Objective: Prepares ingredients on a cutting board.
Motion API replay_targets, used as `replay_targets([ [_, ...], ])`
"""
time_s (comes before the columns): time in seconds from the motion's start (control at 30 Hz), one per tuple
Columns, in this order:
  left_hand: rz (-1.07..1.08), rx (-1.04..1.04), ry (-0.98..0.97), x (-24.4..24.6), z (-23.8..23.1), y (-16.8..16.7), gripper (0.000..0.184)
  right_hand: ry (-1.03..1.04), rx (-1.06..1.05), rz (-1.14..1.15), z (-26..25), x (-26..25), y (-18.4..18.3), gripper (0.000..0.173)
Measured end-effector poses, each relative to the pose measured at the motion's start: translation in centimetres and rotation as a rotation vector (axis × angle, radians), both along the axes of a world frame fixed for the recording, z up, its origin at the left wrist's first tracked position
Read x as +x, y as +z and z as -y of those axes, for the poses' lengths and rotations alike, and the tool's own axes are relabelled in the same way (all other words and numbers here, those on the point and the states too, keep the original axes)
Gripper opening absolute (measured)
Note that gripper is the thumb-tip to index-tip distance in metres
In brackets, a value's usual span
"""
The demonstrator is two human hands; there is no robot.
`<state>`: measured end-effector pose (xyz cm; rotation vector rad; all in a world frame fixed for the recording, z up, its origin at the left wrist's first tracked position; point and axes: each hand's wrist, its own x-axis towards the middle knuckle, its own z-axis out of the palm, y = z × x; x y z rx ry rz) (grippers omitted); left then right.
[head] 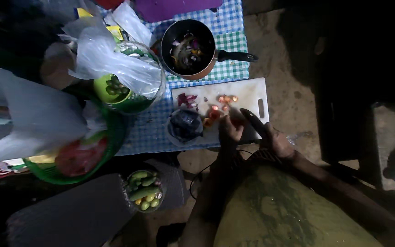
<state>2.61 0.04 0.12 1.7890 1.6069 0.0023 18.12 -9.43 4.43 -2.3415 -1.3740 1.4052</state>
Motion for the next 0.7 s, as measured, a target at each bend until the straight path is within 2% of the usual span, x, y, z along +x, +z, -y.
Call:
replay_targets([
  [0.07,-0.123,-0.034,-0.052,1.9,-0.2,0.3,0.076,-0.031,-0.046,0.013,0.0,0.7,-0.1,0.042],
  [0.17,-0.234,-0.059,-0.146,3.9,-0.1,0.3,0.060,-0.046,-0.035,0.042,0.0,0.9,-0.5,0.043],
  [0.43,-0.246,-0.088,-0.311,5.5,-0.3,0.2,0.056,-0.077,-0.036,0.035,-0.2,1.7,-0.1,0.044],
  [0.53,-0.209,-0.106,-0.267,5.2,-0.9,0.1,0.052,-0.095,-0.043,0.030,-0.5,1.9,0.2,0.047],
  [0.63,-0.032,-0.115,-0.130,4.2,-1.9,-0.2,0.031,-0.119,-0.010,0.038,-0.4,2.2,0.2,0.049],
  [0.7,0.104,-0.237,-0.022,3.4,-3.2,-0.1,0.026,-0.131,-0.004,0.049,-0.4,2.5,0.5,0.050],
])
